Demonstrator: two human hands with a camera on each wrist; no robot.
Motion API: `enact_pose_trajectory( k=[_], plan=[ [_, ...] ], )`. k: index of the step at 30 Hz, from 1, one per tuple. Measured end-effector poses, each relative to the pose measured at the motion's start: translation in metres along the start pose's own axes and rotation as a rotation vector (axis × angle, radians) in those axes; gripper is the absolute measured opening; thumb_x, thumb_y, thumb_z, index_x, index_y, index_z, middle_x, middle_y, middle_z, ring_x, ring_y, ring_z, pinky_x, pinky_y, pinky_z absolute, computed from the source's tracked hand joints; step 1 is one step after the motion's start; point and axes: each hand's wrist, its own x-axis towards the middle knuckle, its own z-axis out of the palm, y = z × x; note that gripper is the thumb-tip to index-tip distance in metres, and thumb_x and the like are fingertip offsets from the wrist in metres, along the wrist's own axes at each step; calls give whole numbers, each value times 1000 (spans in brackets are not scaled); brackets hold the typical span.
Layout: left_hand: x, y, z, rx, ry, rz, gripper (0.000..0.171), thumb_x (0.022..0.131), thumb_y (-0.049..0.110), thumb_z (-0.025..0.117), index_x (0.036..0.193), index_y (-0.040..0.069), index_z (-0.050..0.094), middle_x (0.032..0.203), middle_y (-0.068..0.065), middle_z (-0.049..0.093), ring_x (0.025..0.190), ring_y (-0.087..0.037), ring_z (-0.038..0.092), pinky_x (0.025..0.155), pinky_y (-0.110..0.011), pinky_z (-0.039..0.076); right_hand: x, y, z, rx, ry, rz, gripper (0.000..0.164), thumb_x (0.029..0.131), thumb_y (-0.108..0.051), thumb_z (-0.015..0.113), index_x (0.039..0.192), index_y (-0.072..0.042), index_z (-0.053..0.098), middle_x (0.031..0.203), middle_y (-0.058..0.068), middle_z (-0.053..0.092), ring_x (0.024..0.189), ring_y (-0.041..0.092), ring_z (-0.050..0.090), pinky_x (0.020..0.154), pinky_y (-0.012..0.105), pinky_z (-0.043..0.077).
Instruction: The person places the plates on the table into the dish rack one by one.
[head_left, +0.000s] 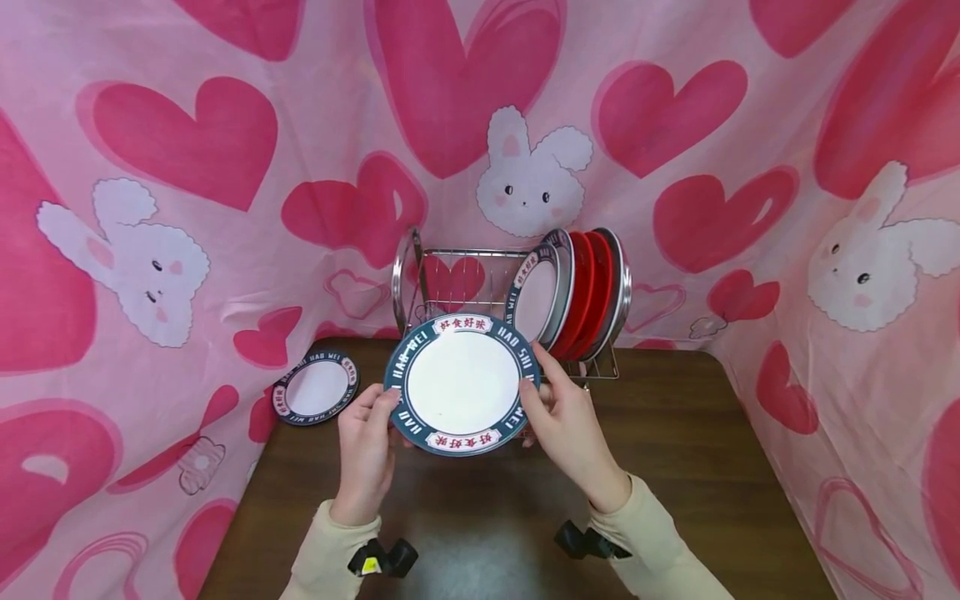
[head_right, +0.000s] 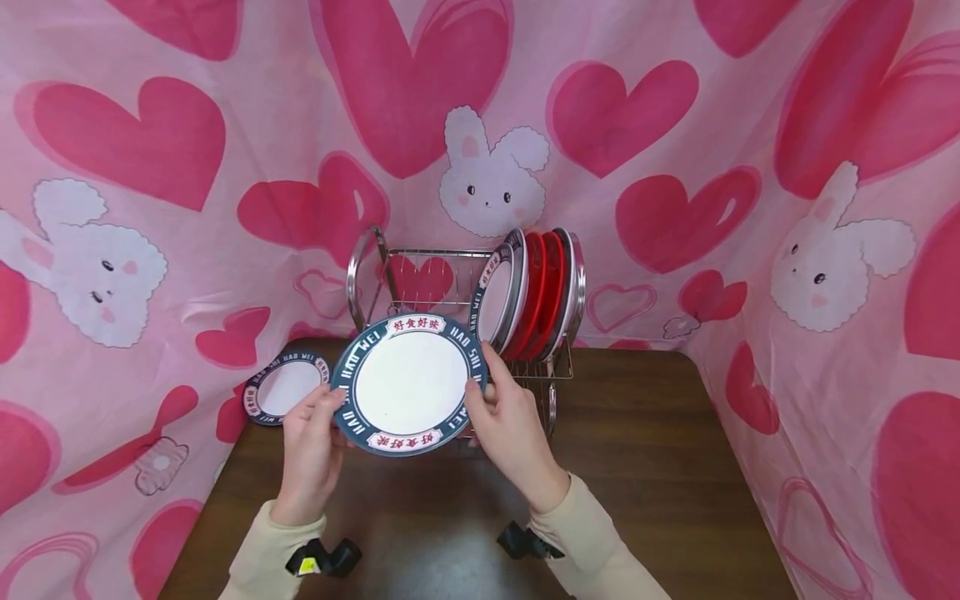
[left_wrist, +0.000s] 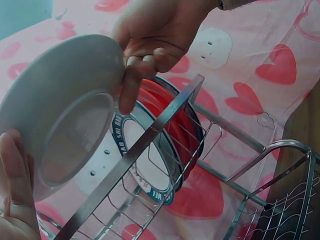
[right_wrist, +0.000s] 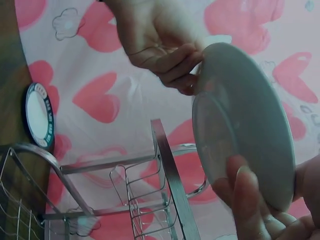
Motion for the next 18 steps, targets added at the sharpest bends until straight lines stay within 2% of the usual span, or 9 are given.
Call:
enact_pose_trajectory(
  k=[5, 12, 15, 18],
  plan=[
    [0, -1, 0, 20, -13, -36, 23, 106, 17, 58, 109, -4, 68, 85, -4, 74, 61, -13, 64, 58, -23, 55, 4, -3, 0, 49, 17, 0, 62, 104, -11, 58, 161, -9, 36, 74, 8, 69, 53, 25, 64, 59, 30, 58],
    [3, -2, -3, 84, -73, -83, 35, 108, 23, 57, 122, -8, 64, 90, -3, 76, 65, -14, 67, 65, -24, 58, 10, -7, -2, 34, 59, -42, 60, 103, -7, 57, 160, -10, 40, 72, 9, 68, 49, 25, 64, 55, 31, 58],
    [8, -3, -5, 107, -99, -82, 38, 110, 25, 53, 121, -10, 64, 89, -5, 75, 65, -14, 67, 65, -25, 58, 13, -11, -3, 10, 86, -57, 59, 102, -7, 58, 159, -11, 42, 74, 9, 70, 50, 24, 64, 55, 33, 58],
    [17, -5, -9, 150, -95, -61, 39, 110, 27, 52, 114, -10, 65, 85, -6, 73, 63, -15, 68, 64, -26, 59, 15, -14, -5, -27, 121, -81, 59, 101, -7, 58, 158, -13, 44, 79, 10, 73, 48, 23, 62, 54, 32, 57]
  ],
)
